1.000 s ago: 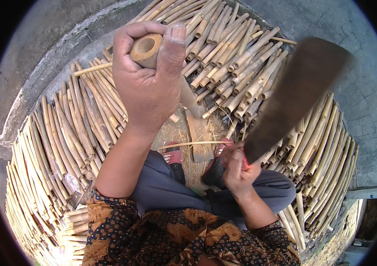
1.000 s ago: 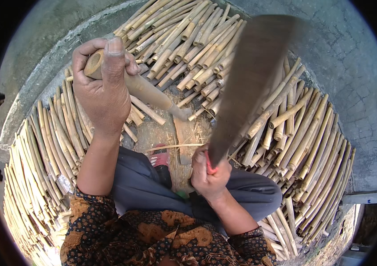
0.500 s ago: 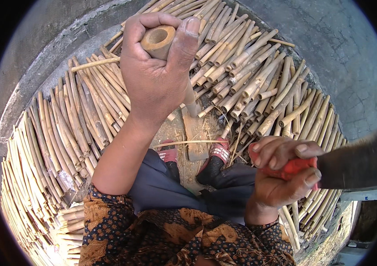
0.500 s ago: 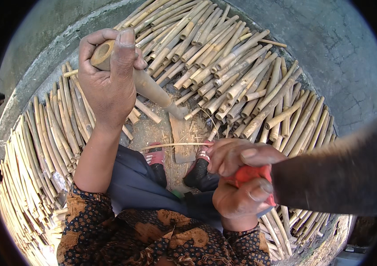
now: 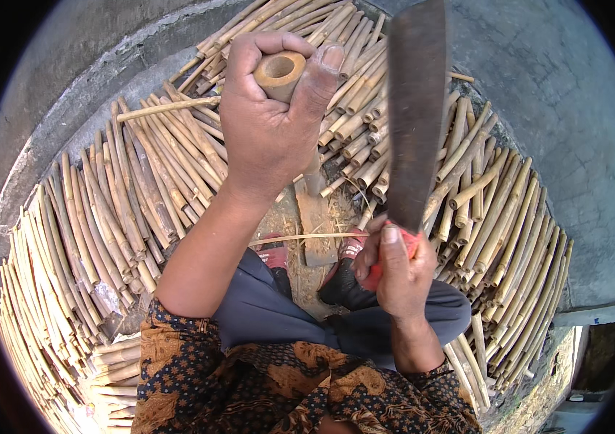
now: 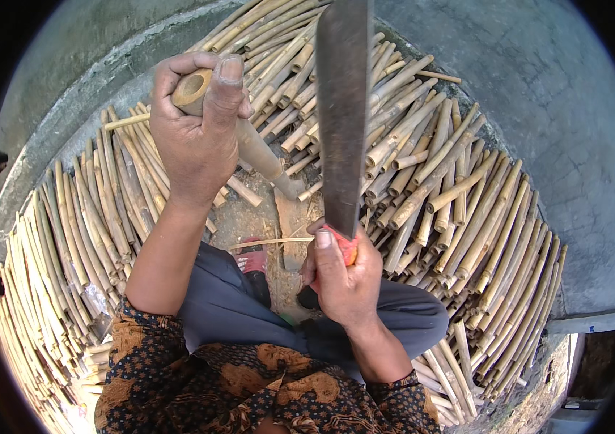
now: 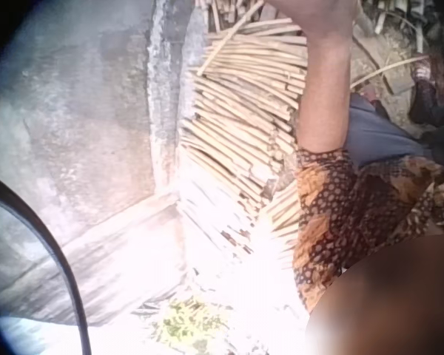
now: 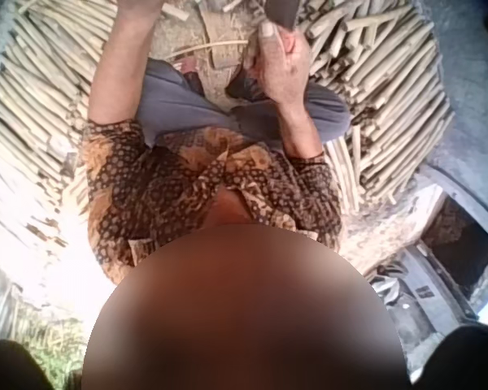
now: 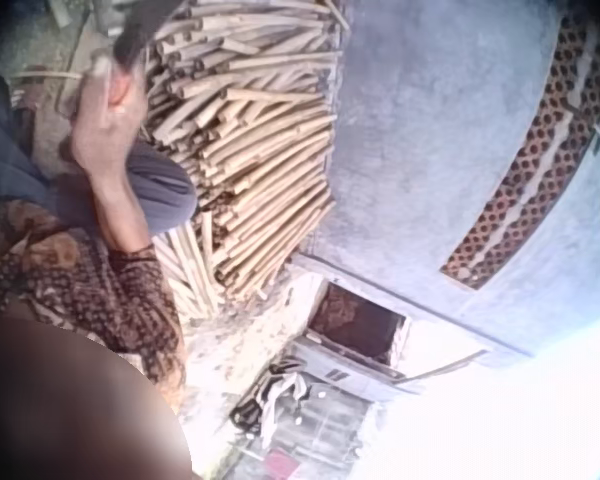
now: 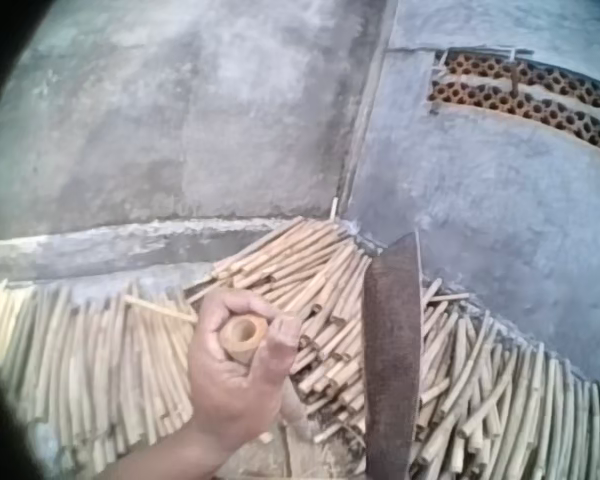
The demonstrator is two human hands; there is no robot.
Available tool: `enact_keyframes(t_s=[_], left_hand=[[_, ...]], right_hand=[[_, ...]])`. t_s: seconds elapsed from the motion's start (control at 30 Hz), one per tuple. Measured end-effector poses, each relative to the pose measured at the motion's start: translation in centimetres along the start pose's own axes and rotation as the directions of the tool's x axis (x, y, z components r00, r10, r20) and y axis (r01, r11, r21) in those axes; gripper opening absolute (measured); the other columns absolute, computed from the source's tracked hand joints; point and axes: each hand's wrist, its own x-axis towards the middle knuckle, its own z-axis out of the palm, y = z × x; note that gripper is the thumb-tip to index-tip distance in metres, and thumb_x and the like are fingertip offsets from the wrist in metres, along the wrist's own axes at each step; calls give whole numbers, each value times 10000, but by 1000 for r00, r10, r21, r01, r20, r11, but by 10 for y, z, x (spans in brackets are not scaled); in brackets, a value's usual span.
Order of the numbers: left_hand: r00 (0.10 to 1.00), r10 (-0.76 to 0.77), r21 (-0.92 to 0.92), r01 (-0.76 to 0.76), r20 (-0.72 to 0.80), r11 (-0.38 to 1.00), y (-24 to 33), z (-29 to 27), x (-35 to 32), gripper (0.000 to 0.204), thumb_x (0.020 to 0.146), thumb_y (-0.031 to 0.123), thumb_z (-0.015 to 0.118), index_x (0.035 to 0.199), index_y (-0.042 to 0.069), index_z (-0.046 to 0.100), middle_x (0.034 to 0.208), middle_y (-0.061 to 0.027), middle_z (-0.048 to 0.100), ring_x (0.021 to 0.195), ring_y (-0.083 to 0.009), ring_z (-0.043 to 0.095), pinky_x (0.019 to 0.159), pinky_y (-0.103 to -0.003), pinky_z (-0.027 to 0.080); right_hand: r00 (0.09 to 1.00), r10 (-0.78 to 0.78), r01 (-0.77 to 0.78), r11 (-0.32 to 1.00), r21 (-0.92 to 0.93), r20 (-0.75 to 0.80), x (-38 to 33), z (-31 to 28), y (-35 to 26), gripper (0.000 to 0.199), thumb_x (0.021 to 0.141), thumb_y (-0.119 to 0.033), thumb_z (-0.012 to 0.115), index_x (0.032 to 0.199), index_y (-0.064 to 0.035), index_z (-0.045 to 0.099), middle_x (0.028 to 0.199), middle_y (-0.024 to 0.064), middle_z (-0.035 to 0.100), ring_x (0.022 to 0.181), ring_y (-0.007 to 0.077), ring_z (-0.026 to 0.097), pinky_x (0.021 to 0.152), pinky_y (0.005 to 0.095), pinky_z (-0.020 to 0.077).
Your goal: The person sits cross-legged on a concrete floor surrounded by bamboo pieces and uses a knife to shave and shape the ends of bamboo segments. They repeatedly pick up a piece, hold it in the left hand, and use the knife in the right hand to smooth or taper the end before placing it back into the pile.
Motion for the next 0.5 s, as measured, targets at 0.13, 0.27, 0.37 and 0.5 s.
enact_keyframes(t_s=[0.13,0.27,0.37,0.5], left_hand=[[999,44,92,-44,2,995,-8,-6,2,357,963,332,726,1077,51,539,813,-23,610,700,-63,612,606,-219,521],[994,110,13,-110,-1,994,-9,-3,0,390,959,371,716,1086,46,542,796,-38,611,694,-86,628,617,-244,546],[999,2,47,-4,33,999,-6,-1,2,411,950,384,722,1098,47,540,797,-37,609,692,-84,625,626,-246,550],[1000,14,25,-15,27,1000,-9,-3,3,460,930,437,717,1114,54,541,794,-33,605,697,-90,624,630,-246,551]], right_hand=[[659,-728,752,624,215,-191,16,-10,-8,368,1061,-397,490,1069,-32,538,702,54,530,580,193,547,604,383,523],[988,144,-137,587,-798,-64,11,2,81,224,971,-199,649,923,17,614,663,226,613,675,418,642,644,453,506],[982,186,-175,817,-549,-36,-1,-1,116,270,1020,-241,604,955,21,602,672,131,593,567,258,616,554,375,484],[927,374,-370,920,-130,7,5,-3,66,276,1058,-266,562,915,-30,569,618,17,550,476,80,533,435,242,413]])
